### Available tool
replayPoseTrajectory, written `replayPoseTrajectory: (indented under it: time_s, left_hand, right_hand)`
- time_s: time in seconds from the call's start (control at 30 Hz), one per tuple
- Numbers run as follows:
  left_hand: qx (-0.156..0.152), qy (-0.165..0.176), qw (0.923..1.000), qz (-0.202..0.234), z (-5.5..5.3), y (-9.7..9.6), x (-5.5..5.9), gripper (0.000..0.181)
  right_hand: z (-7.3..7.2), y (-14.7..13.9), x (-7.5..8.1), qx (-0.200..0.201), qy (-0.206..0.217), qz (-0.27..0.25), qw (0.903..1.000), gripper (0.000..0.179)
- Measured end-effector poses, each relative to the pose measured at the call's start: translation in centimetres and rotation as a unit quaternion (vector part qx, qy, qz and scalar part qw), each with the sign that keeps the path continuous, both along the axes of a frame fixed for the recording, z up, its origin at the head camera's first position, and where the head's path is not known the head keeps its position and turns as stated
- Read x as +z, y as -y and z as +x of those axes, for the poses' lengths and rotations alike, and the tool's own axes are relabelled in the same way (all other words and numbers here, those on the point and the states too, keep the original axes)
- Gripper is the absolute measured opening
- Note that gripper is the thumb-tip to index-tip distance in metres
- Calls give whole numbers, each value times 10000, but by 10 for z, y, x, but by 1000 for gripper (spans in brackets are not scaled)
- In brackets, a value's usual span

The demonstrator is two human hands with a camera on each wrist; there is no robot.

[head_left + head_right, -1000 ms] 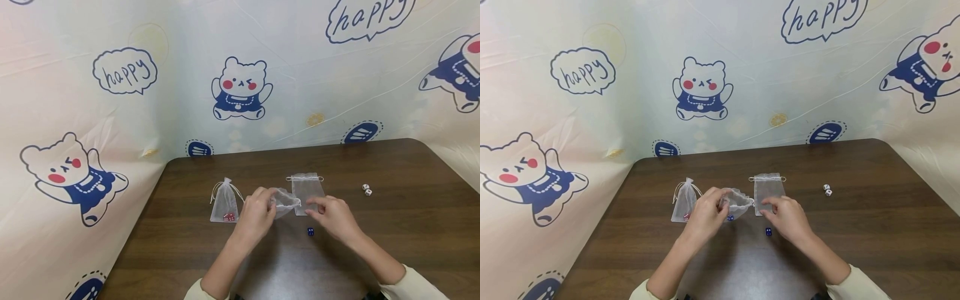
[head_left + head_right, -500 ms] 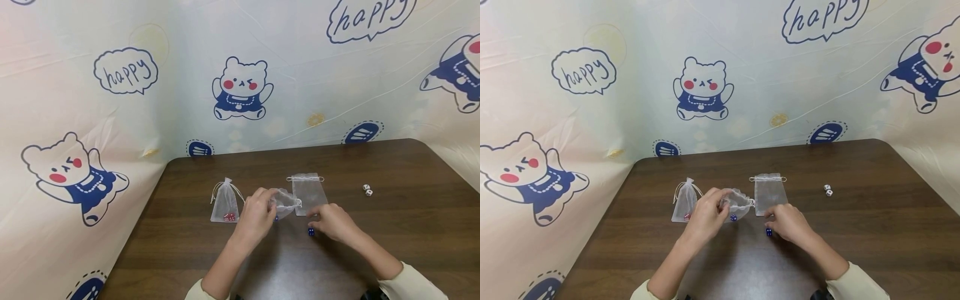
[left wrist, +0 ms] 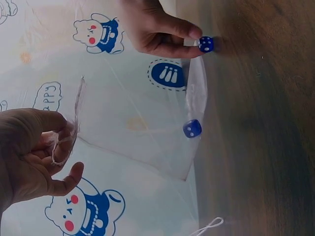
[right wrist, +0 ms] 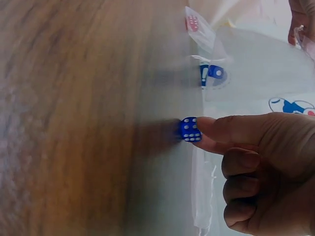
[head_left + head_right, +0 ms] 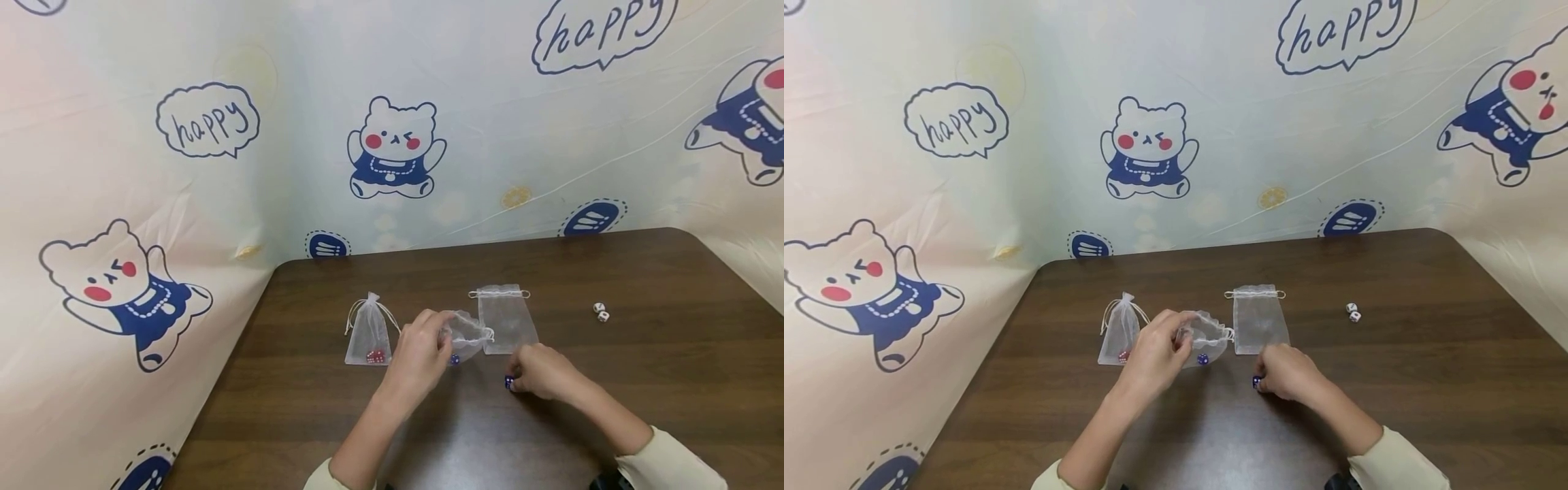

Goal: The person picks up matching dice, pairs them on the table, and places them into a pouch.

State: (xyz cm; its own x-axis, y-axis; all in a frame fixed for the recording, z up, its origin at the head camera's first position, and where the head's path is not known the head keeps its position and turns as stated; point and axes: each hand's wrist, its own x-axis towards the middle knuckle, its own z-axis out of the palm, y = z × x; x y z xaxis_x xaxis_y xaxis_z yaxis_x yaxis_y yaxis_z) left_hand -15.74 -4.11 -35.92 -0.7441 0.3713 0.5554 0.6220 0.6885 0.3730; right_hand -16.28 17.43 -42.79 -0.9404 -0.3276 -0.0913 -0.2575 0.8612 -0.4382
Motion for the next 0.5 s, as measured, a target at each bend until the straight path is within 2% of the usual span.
replayPoseTrajectory:
  time_s: [0.27, 0.5]
  left_hand:
    - [-18, -52, 10000, 31, 0, 1, -2, 24]
    - [3, -47, 10000, 19, 0, 1, -2, 25]
  right_hand:
    - [1, -1, -3, -5, 19, 70, 10000, 16]
    - [-1, -10, 2, 44, -90, -197, 9998, 9]
